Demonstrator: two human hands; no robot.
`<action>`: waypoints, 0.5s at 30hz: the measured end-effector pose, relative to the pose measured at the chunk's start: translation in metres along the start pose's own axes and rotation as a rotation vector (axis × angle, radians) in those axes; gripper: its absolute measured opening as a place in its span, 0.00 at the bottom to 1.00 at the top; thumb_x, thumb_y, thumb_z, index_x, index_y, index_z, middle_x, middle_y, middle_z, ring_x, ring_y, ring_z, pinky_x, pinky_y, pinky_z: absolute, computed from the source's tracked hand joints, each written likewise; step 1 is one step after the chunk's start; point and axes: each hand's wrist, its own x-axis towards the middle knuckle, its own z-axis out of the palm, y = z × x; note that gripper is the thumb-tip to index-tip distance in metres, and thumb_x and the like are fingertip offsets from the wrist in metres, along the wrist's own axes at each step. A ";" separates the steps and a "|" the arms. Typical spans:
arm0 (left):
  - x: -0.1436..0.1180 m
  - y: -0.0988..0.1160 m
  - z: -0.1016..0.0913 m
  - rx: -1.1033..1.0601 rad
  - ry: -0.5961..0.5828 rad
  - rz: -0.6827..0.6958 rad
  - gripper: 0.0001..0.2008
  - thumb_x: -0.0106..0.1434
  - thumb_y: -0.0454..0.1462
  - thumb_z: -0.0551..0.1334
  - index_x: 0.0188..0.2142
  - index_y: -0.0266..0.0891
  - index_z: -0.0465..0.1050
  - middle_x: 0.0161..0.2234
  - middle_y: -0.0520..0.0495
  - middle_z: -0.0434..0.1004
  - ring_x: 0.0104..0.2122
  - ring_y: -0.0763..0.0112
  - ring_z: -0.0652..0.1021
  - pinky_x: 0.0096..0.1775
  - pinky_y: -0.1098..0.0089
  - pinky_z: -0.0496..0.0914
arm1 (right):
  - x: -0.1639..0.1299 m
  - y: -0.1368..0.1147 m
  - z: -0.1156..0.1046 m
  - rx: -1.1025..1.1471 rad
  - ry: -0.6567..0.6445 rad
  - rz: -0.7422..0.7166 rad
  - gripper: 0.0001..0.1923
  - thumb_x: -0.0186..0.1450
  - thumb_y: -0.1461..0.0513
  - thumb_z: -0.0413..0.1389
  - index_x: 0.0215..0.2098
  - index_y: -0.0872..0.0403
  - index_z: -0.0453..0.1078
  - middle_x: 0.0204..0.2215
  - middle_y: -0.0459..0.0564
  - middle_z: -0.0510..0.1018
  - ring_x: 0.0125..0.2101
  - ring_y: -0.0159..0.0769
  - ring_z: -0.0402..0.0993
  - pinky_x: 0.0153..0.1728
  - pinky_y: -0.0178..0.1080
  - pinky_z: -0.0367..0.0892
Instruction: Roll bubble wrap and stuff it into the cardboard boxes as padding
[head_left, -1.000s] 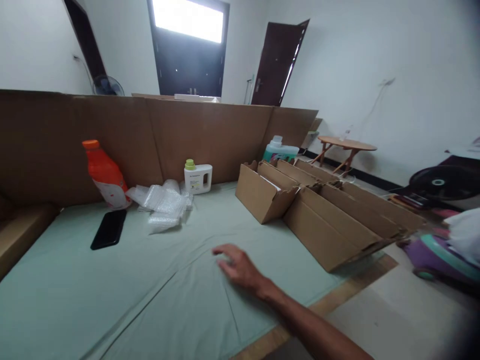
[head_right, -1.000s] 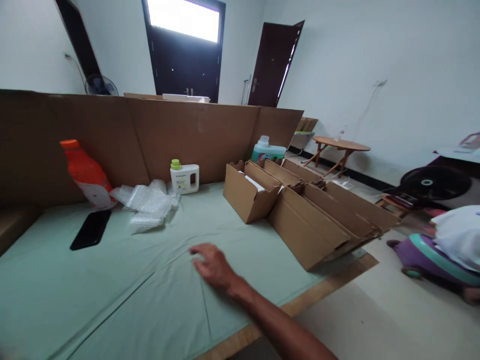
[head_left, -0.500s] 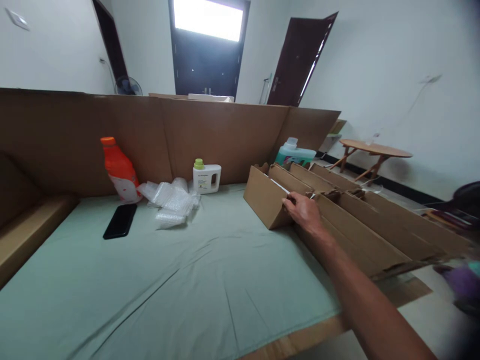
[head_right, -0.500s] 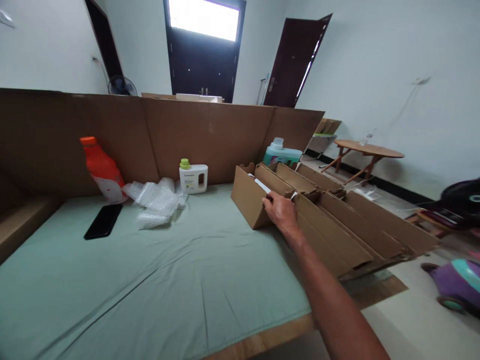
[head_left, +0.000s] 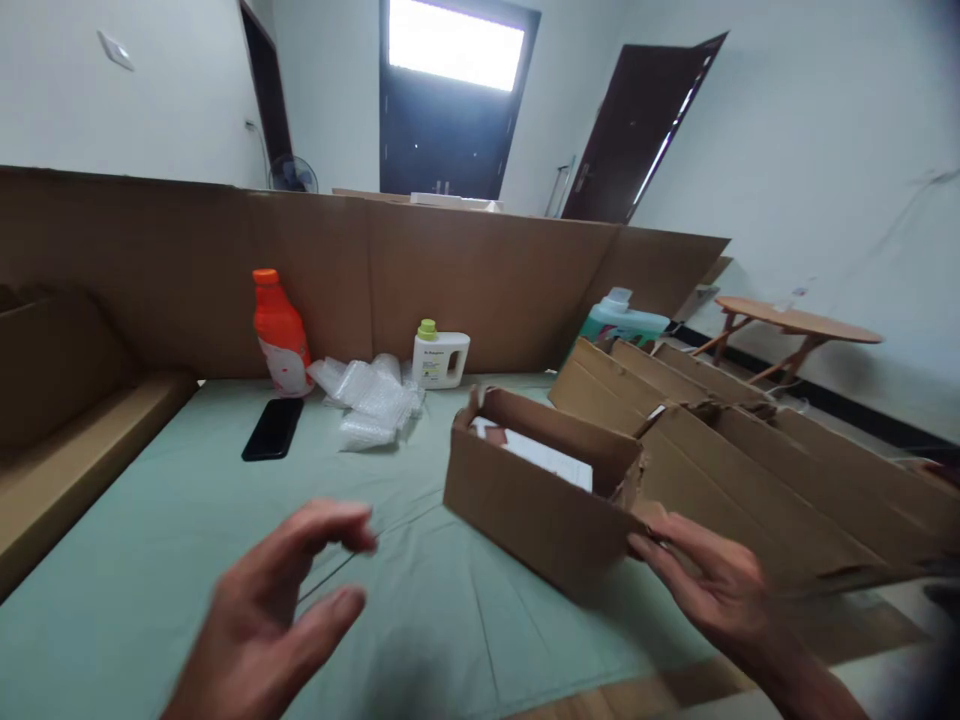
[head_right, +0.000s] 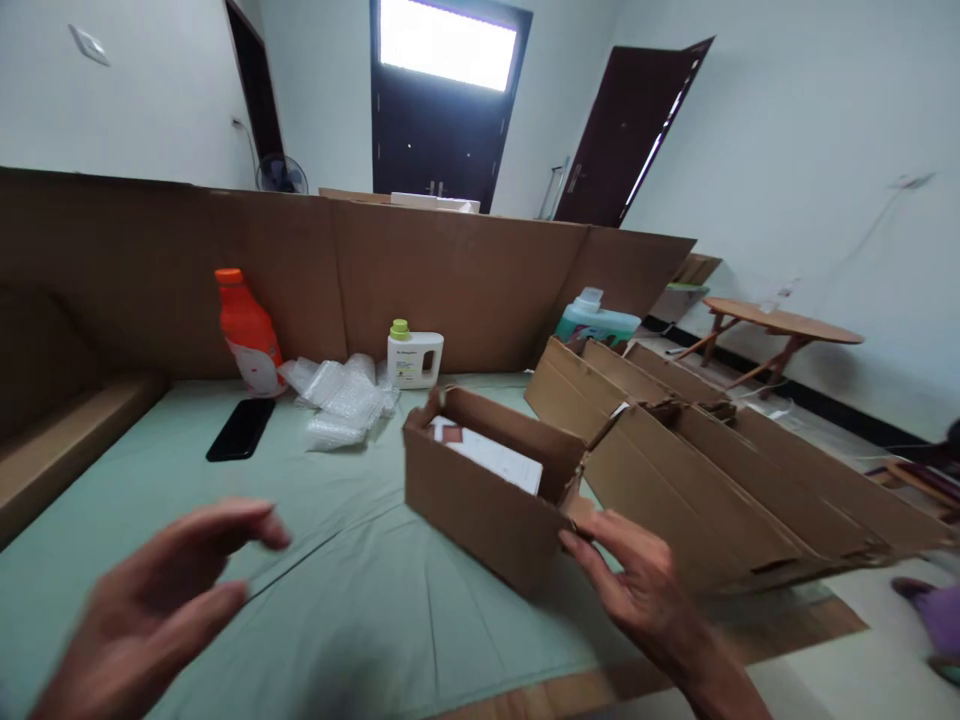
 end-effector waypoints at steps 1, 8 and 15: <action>0.010 -0.005 0.014 0.018 -0.045 -0.003 0.28 0.64 0.45 0.65 0.63 0.51 0.63 0.56 0.43 0.73 0.52 0.54 0.77 0.50 0.53 0.76 | -0.013 -0.004 -0.004 0.013 0.017 0.022 0.04 0.66 0.58 0.59 0.37 0.45 0.76 0.28 0.45 0.83 0.26 0.38 0.80 0.34 0.38 0.76; -0.007 -0.066 0.104 0.018 -0.260 -0.015 0.45 0.60 0.43 0.65 0.71 0.45 0.44 0.69 0.34 0.53 0.67 0.39 0.59 0.63 0.38 0.59 | -0.083 -0.001 0.005 0.142 -0.047 0.479 0.39 0.61 0.49 0.62 0.67 0.48 0.59 0.49 0.57 0.81 0.41 0.46 0.82 0.42 0.45 0.78; -0.025 -0.087 0.120 0.021 -0.265 -0.053 0.40 0.64 0.39 0.60 0.72 0.42 0.44 0.69 0.35 0.55 0.67 0.45 0.62 0.64 0.45 0.61 | -0.084 -0.007 0.074 0.217 -0.349 0.702 0.29 0.56 0.46 0.60 0.49 0.54 0.77 0.47 0.61 0.83 0.51 0.58 0.78 0.51 0.51 0.74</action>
